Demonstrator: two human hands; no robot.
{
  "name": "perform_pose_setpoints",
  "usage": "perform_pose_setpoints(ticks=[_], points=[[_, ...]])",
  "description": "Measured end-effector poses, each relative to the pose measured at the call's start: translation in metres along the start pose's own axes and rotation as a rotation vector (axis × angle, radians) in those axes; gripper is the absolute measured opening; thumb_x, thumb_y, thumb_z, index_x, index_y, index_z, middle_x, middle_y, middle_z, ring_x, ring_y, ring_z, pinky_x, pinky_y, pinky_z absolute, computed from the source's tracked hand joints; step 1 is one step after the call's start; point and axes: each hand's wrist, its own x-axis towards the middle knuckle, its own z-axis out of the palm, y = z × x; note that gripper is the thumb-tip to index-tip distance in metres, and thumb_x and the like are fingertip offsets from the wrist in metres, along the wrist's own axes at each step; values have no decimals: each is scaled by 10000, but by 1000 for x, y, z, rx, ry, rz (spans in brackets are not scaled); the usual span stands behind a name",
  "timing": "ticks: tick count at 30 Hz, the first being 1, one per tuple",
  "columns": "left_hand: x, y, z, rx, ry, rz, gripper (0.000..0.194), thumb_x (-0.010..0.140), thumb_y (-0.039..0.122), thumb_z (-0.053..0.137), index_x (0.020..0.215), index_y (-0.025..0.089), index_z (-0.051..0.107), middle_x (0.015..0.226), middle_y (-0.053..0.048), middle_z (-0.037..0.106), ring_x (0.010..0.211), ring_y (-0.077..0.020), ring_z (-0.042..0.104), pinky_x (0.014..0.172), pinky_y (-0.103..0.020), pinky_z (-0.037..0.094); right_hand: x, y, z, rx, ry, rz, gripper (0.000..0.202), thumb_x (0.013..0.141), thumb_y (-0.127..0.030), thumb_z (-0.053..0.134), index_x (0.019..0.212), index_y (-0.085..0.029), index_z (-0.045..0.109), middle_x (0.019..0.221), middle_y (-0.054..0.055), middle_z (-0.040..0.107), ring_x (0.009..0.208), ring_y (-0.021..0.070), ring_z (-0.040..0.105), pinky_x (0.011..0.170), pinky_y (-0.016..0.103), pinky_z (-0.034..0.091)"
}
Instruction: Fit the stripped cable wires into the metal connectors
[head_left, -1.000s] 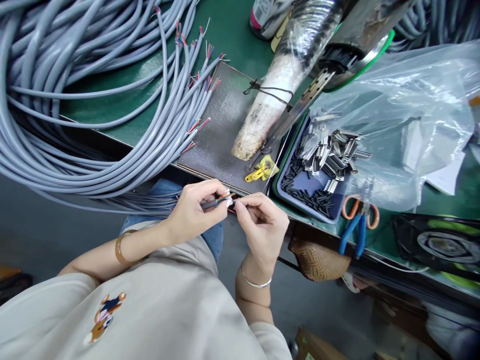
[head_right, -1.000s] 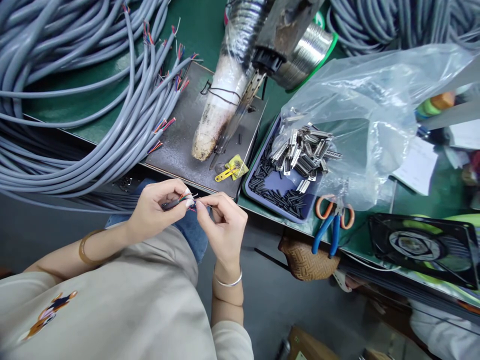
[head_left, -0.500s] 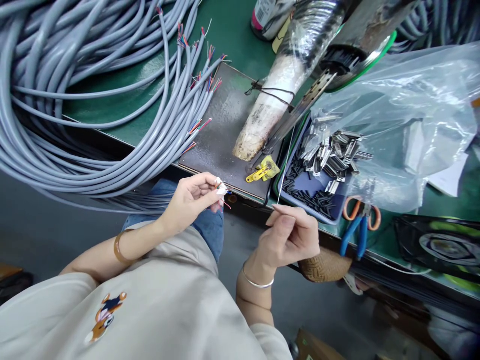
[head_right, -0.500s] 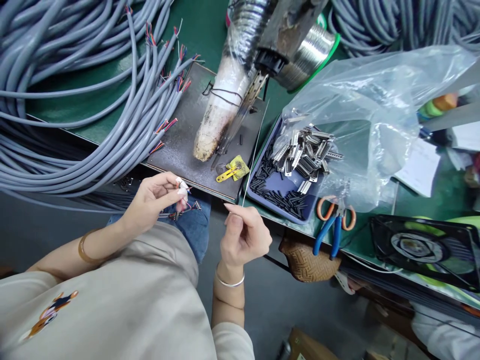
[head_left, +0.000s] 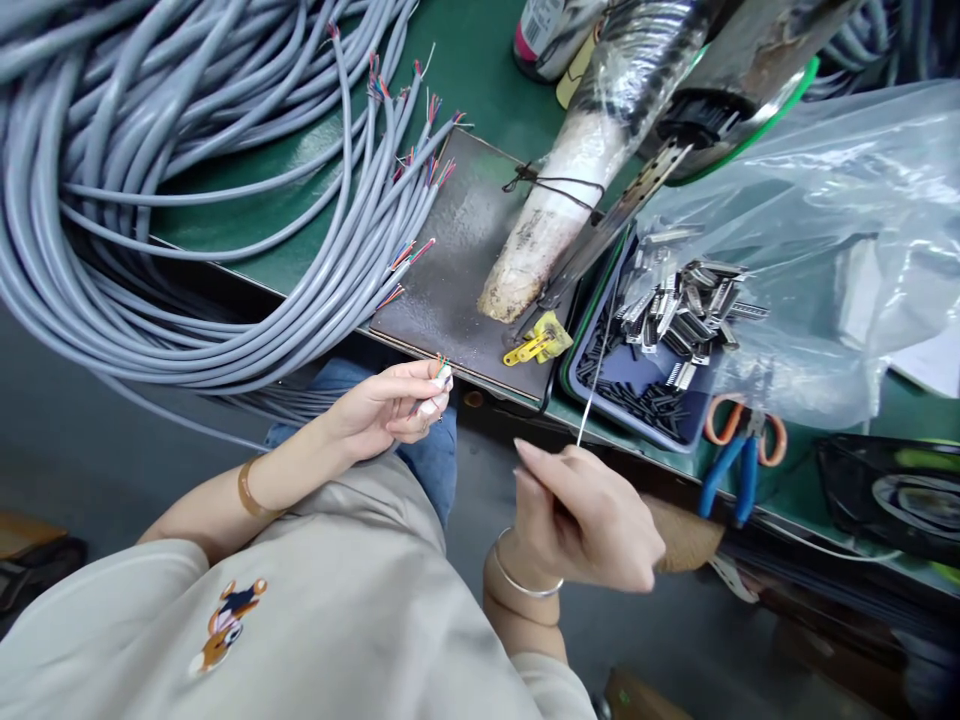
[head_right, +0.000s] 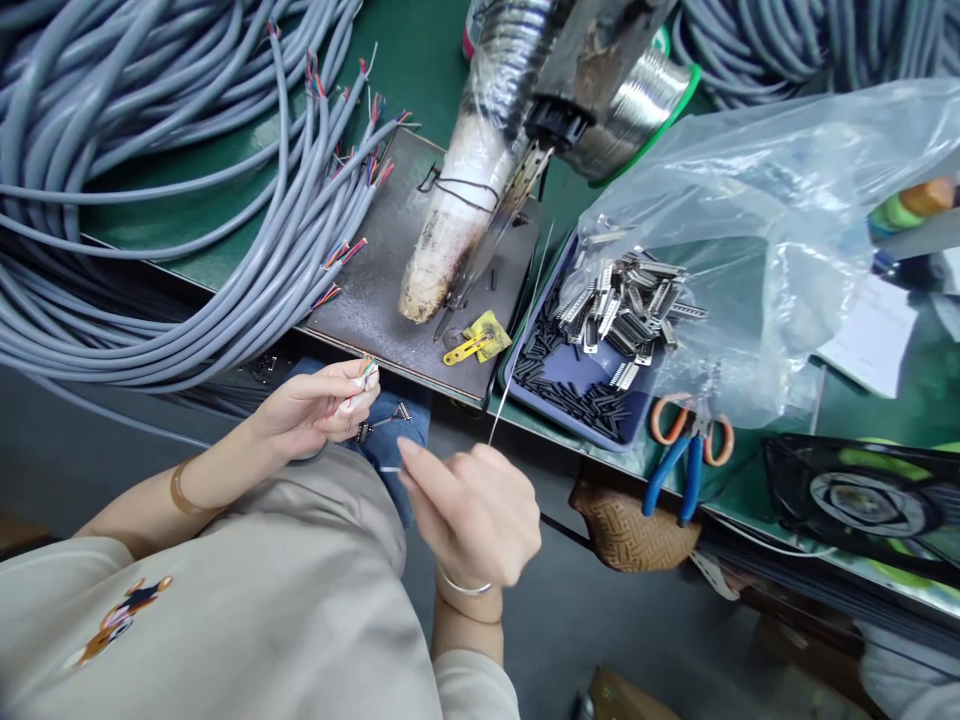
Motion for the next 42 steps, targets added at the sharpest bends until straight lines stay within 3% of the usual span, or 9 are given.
perform_pose_setpoints(ticks=[3,10,16,18,22,27,33,37,42], points=[[-1,0,2,-1,22,3,220,703,197,780,767,159,573,550,64,500,362,-4,254,351,-143,125,11,-2,8,-109,110,-160,243,927,-262,742,1156,-342,758,571,-48,569,470,115,421,506,302,361],[-1,-6,7,92,78,84,217,728,230,771,749,156,568,540,44,572,362,0,291,371,-135,153,25,1,19,-203,-38,-249,280,975,-204,687,1233,-309,712,640,-48,626,518,106,465,566,278,382],[-1,-12,11,159,124,181,300,712,257,848,747,147,571,539,27,615,367,2,323,373,-123,163,30,2,23,-222,-112,-281,46,986,-201,671,973,-222,710,675,-33,693,516,82,529,555,262,393],[-1,-11,10,129,112,208,299,720,245,858,767,142,581,555,24,621,378,-1,343,378,-115,182,28,2,22,-171,-48,-193,55,969,-215,696,915,-223,688,672,-45,691,486,71,519,525,242,400],[-1,-5,2,-38,-3,140,234,735,184,811,785,146,586,566,36,579,369,-16,326,359,-125,207,24,0,17,23,276,-8,28,944,-255,715,939,-234,697,642,-83,612,428,58,452,423,217,353],[-1,-3,-4,-184,-52,106,92,816,87,635,781,154,583,539,58,459,342,-36,237,332,-147,188,31,-3,19,227,537,-86,109,960,-263,670,1064,-231,682,680,-77,548,421,72,490,374,225,388],[-2,-8,-3,-220,-69,93,98,827,70,580,781,154,595,537,53,448,341,-44,203,327,-156,182,28,1,21,193,367,24,244,995,-176,631,1218,-273,608,856,-38,768,566,120,705,495,251,562],[-1,-10,-3,-197,-55,84,61,812,94,614,796,152,600,541,60,461,337,-33,196,330,-150,195,21,6,20,61,252,41,110,938,-162,721,1012,-234,682,883,-11,809,804,176,803,751,323,659],[1,-11,-2,-138,-47,77,77,787,148,658,809,160,585,542,67,487,330,-26,209,328,-146,198,17,6,24,96,150,74,65,954,-229,707,978,-245,649,815,-26,777,653,144,752,623,280,625]])
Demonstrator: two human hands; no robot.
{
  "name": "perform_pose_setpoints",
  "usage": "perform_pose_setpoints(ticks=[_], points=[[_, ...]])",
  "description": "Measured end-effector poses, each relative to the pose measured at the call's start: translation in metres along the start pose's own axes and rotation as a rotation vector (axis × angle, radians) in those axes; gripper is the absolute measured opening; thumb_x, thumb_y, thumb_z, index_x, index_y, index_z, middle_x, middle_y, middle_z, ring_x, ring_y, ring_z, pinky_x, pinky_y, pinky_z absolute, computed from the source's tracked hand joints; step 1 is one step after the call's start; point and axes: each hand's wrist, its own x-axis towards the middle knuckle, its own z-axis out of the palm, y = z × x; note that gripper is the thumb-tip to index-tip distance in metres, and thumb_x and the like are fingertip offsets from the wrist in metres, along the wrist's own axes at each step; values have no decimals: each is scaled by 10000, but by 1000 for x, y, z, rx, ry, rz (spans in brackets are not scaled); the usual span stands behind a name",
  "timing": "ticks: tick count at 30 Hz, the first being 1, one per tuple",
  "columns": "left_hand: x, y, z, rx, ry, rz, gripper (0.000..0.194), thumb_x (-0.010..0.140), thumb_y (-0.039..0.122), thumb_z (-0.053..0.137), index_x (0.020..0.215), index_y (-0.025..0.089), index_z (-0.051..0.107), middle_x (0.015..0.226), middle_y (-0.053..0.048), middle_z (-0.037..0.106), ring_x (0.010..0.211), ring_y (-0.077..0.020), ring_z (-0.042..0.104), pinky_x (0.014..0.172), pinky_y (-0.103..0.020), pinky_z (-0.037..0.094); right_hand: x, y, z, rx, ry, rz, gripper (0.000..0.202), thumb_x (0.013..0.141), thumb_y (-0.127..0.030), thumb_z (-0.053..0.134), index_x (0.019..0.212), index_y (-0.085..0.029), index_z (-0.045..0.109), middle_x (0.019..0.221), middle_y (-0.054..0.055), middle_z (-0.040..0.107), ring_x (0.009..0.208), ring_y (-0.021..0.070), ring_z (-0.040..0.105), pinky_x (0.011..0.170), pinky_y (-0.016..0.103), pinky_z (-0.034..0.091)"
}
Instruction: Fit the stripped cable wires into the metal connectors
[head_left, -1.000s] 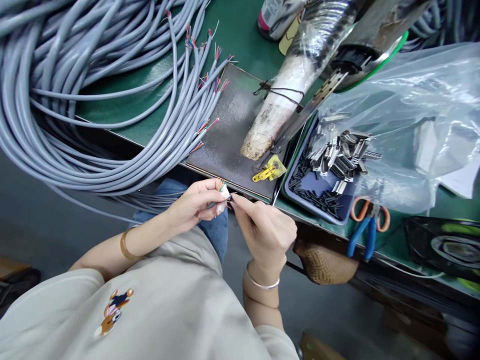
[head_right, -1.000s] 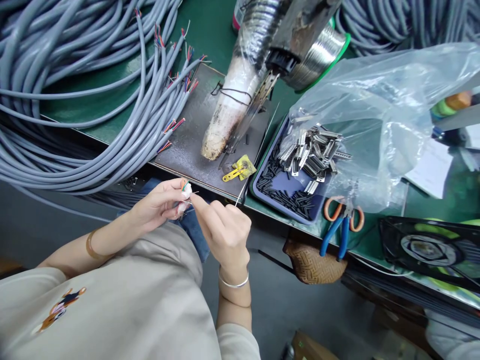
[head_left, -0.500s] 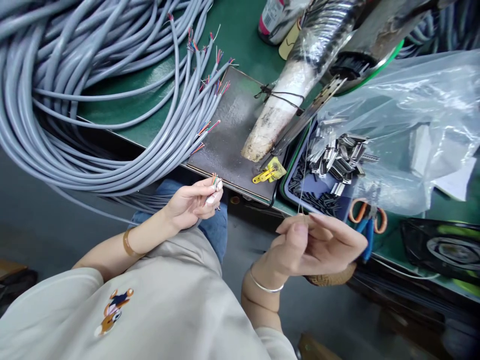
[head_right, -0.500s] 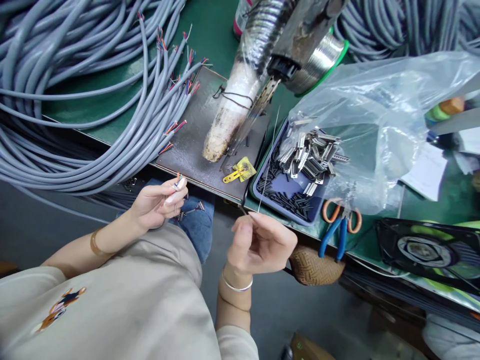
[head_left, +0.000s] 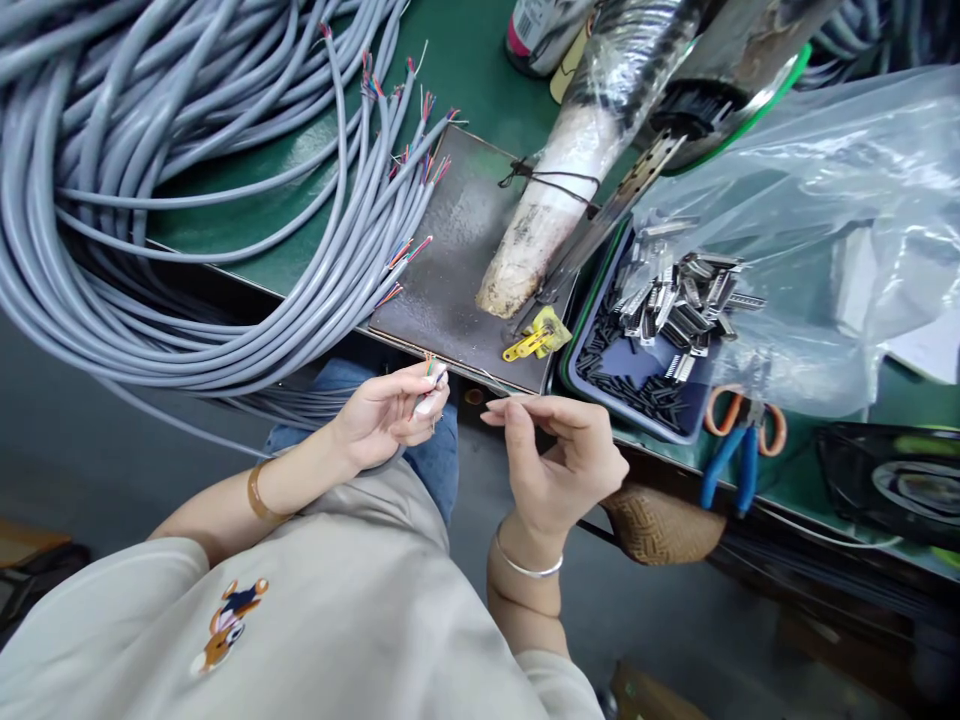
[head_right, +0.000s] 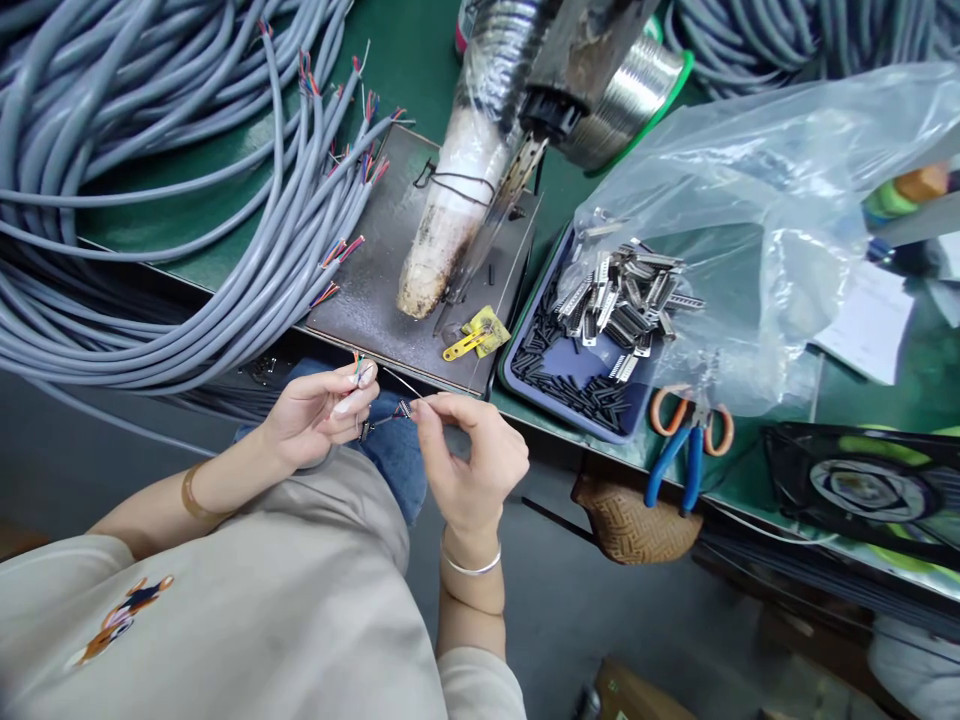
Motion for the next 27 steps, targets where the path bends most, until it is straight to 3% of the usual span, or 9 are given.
perform_pose_setpoints(ticks=[4,8,12,16,27], points=[[1,-2,3,114,48,0,156,772,199,705,795,169,554,548,60,547,327,-12,241,346,-139,203,2,-2,-1,-84,-32,-98,42,943,-239,723,973,-262,707,662,-64,676,471,87,574,491,230,495],[0,-5,9,262,96,59,241,764,269,767,768,162,551,557,22,624,357,-15,346,371,-135,190,8,-3,-4,-130,-96,-170,146,933,-213,738,1060,-281,763,549,-92,554,445,68,464,493,212,435],[-1,-6,17,377,141,181,315,755,334,814,751,157,553,564,12,654,367,-15,386,384,-147,196,10,-2,-6,-125,-133,-186,149,946,-197,715,1052,-276,784,564,-77,581,459,67,440,499,218,405],[-1,-7,20,436,138,213,350,747,354,835,740,162,543,552,26,643,360,-5,346,387,-156,194,10,-3,-6,-121,-191,-173,119,964,-214,690,1020,-245,792,583,-57,626,466,70,462,508,223,404],[-2,-10,20,529,157,292,204,779,250,756,769,172,567,574,40,637,394,-12,343,427,-166,284,12,2,-4,-141,-235,-199,43,946,-219,724,938,-243,758,576,-74,626,462,63,488,522,209,402]])
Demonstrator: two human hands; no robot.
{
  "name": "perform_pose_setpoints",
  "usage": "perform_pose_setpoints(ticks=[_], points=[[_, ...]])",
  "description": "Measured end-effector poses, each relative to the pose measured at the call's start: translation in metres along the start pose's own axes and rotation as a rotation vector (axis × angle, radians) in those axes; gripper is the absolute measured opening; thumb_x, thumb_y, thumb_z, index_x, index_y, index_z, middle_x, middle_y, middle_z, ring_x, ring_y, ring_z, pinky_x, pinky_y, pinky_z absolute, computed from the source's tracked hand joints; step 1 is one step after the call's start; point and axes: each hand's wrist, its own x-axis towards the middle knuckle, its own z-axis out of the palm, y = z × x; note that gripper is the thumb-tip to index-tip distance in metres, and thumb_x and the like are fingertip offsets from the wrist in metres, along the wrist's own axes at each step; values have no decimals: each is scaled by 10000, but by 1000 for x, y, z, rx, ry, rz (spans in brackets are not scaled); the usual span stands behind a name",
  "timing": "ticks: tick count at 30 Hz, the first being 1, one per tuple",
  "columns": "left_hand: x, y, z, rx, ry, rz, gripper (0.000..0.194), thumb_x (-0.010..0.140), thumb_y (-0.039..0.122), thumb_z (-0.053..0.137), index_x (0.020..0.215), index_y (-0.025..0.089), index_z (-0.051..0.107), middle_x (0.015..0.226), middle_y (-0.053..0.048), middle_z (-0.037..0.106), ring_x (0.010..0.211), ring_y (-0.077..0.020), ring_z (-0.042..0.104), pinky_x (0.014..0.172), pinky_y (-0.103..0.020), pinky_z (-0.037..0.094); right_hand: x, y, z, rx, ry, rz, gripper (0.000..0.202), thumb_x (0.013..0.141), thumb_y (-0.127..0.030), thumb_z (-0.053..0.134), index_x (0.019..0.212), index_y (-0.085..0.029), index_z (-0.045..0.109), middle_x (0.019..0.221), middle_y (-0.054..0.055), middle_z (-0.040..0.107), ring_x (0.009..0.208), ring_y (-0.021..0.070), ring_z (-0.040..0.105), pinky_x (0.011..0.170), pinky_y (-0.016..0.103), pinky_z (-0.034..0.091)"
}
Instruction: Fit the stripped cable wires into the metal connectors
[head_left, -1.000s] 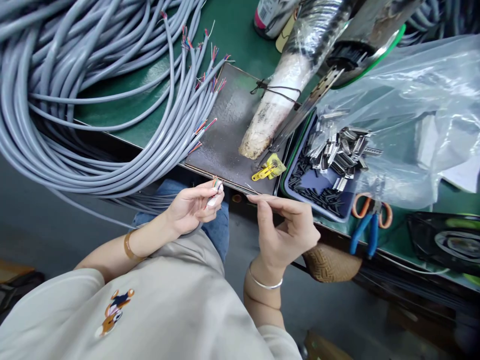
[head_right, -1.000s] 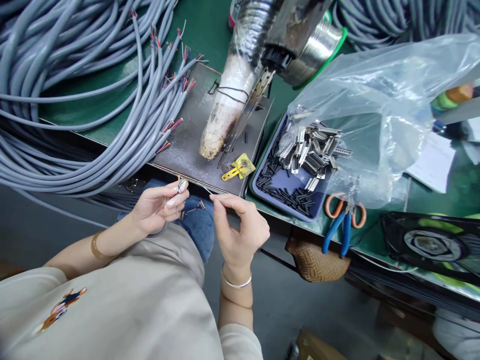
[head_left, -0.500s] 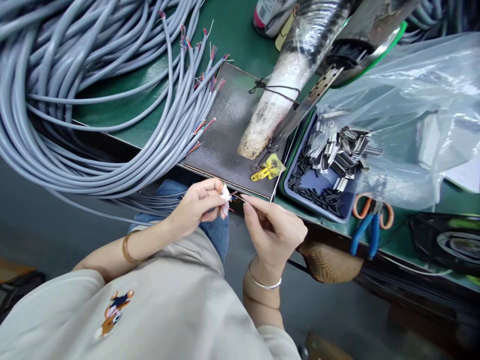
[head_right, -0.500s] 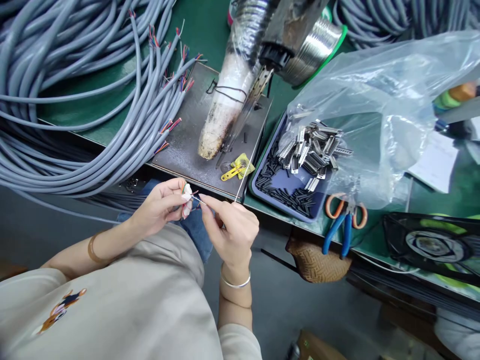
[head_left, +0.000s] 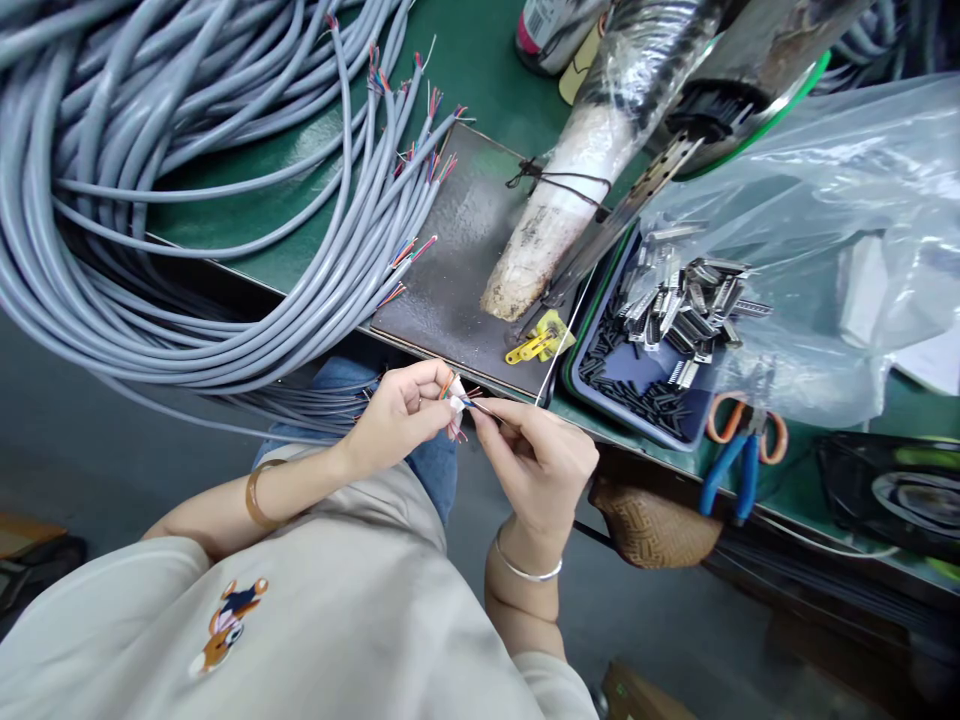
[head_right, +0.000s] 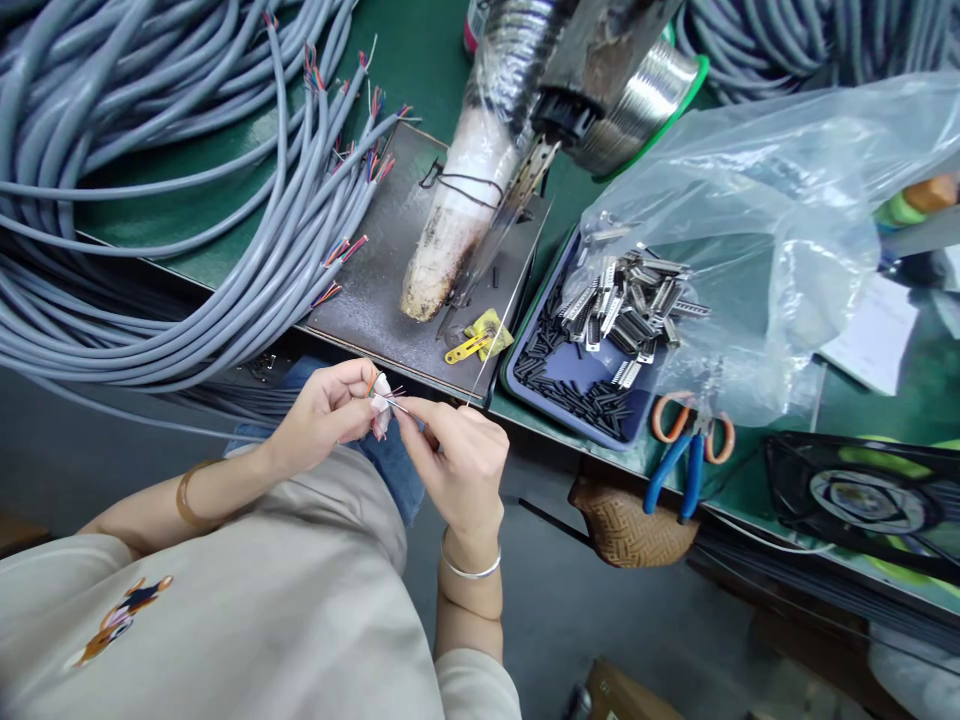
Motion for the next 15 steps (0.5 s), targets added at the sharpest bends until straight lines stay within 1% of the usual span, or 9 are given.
perform_pose_setpoints(ticks=[2,4,7,9,12,15], points=[[-1,0,2,15,14,20,208,787,260,765,772,174,576,593,35,638,421,-24,387,443,-168,317,0,-1,1,-24,-17,13,64,962,-241,704,907,-233,736,570,-69,612,457,66,492,517,213,397],[-2,-2,3,44,42,58,208,792,266,782,791,174,596,624,32,639,461,-39,441,469,-170,361,-1,-3,2,-21,-31,64,114,979,-260,674,875,-220,703,550,-74,571,437,65,472,502,213,386],[-4,-9,3,131,91,148,172,819,255,786,836,167,639,700,13,659,563,-67,541,557,-176,450,-3,-6,3,60,-30,184,131,981,-263,647,859,-215,655,551,-88,527,424,57,440,476,204,366],[-5,-14,1,231,108,200,133,851,254,769,852,159,676,738,-4,672,630,-88,587,623,-190,490,-4,-8,5,139,-22,254,122,978,-255,639,862,-216,635,563,-95,514,431,52,436,470,196,360],[-7,-19,-2,369,141,248,115,860,260,770,854,154,725,728,-6,664,619,-93,563,616,-200,476,-7,-9,8,212,-6,320,119,976,-254,634,863,-214,632,573,-96,515,442,51,436,472,192,363],[-7,-15,-1,346,176,232,137,802,243,821,816,156,716,719,0,659,599,-88,546,602,-201,473,-9,-8,9,201,44,362,157,964,-295,658,834,-207,653,578,-81,535,458,61,448,477,203,375]])
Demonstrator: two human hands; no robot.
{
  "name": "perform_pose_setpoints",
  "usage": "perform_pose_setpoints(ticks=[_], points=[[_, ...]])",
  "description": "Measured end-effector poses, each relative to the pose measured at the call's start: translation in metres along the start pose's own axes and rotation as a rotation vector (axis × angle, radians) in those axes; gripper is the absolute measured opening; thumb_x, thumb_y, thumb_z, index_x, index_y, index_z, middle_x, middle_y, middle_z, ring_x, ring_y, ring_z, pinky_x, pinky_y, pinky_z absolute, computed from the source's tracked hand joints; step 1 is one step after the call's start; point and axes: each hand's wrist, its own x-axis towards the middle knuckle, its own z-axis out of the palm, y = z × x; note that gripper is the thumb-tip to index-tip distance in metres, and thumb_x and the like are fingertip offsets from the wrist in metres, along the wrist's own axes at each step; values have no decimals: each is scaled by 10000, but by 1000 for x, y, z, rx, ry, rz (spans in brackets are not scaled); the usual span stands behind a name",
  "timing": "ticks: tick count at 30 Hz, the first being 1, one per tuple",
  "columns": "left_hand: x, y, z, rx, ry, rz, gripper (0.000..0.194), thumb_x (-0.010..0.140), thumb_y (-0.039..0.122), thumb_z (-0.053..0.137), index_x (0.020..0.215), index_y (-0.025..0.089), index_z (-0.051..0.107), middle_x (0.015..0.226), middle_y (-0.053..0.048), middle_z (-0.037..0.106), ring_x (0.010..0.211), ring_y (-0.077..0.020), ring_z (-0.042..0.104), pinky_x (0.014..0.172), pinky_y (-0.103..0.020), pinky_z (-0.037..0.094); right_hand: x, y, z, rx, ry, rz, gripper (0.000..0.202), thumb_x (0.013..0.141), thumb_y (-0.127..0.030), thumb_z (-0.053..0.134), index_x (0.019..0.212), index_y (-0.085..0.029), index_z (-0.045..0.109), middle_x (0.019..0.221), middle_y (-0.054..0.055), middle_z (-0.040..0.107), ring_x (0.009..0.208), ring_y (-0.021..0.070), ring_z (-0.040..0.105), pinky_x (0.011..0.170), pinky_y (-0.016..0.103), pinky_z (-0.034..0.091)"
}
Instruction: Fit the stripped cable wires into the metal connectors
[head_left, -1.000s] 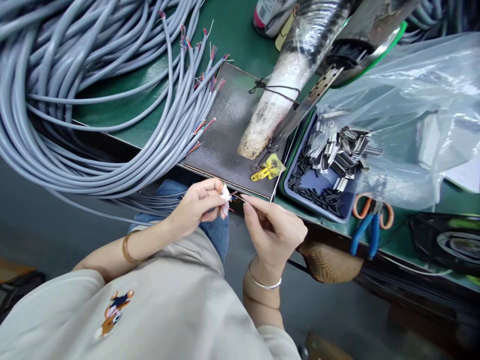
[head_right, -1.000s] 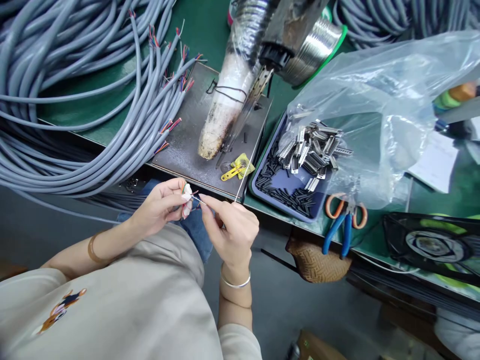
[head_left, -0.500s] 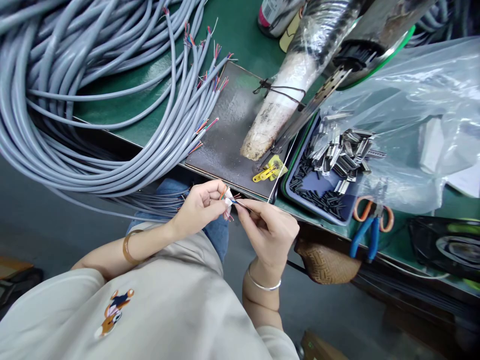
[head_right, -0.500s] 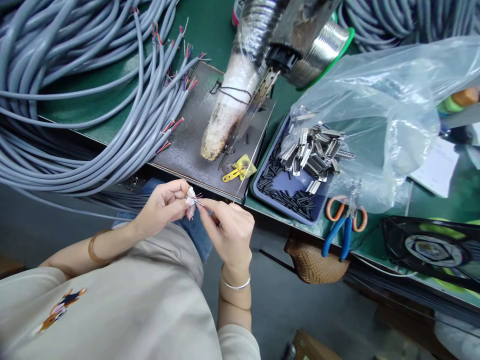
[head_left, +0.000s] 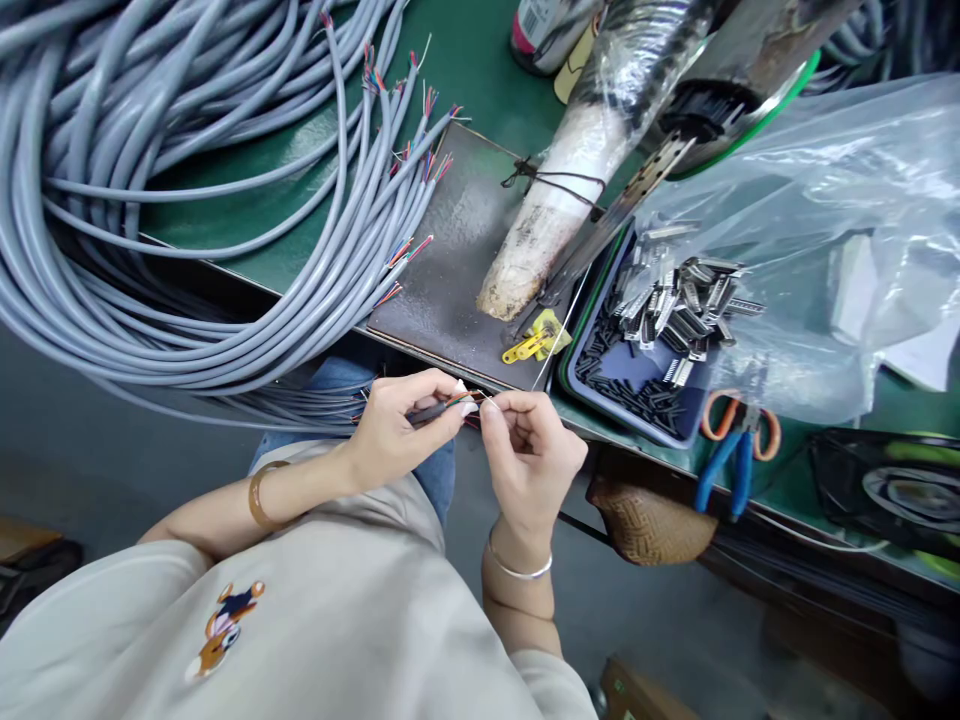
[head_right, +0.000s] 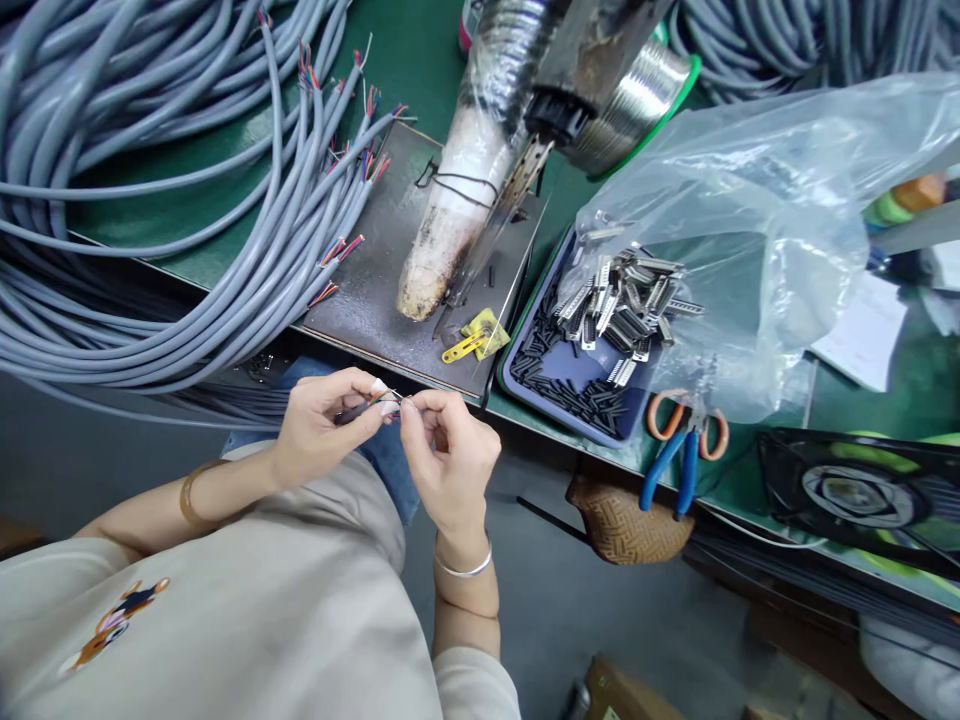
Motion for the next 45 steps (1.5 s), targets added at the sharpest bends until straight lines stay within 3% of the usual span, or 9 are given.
perform_pose_setpoints(ticks=[5,9,14,20,23,27,33,38,45], points=[[7,16,0,-198,-32,-55,231,777,270,841,760,157,640,702,3,654,613,-84,585,618,-185,515,2,2,-6,48,154,43,242,959,-374,672,792,-201,691,568,-62,544,440,67,401,422,215,307],[7,18,-2,-169,-68,-58,219,774,250,851,764,156,653,704,5,657,611,-81,594,618,-178,522,8,-2,-5,106,-33,60,167,952,-358,689,1014,-212,743,644,-65,591,452,63,355,441,224,310],[4,16,-4,-117,-33,-53,215,771,244,867,799,163,670,720,2,685,634,-96,635,628,-182,539,11,-9,-2,-18,-87,-114,196,982,-282,637,807,-211,685,684,-42,654,511,65,475,520,224,406],[3,31,-6,-21,15,42,134,804,169,815,793,193,684,707,12,684,582,-79,573,546,-165,463,6,-1,-50,-38,118,-167,168,1005,-377,585,1086,-251,662,605,-76,581,444,100,468,453,257,378],[-1,47,-7,138,-189,187,93,807,118,778,800,202,737,672,-9,690,546,-96,538,491,-201,393,17,14,-91,-271,194,-31,211,1006,-303,593,1208,-244,603,708,-48,689,531,124,591,532,271,435],[-4,58,0,148,-457,227,102,798,108,765,793,207,789,669,-40,713,490,-97,476,468,-239,362,51,54,-131,-770,199,107,127,950,-322,668,882,-221,632,728,13,706,622,178,632,681,328,461],[6,46,8,-109,-191,-54,141,743,150,839,740,181,702,674,-8,680,571,-102,584,533,-196,471,92,109,-127,-1045,153,122,149,932,-264,609,797,-200,598,698,55,630,622,187,523,656,343,394],[22,35,-1,-293,-109,-256,244,720,222,862,724,166,625,569,23,616,420,-29,401,382,-119,252,86,101,-121,-906,140,71,130,903,-229,590,776,-209,572,787,46,644,687,174,552,702,345,450],[28,28,1,-358,-146,-331,314,692,254,899,732,149,606,545,25,622,375,4,311,367,-109,199,40,31,-95,45,116,59,183,882,-291,726,809,-223,573,996,40,707,762,154,707,675,305,609]])
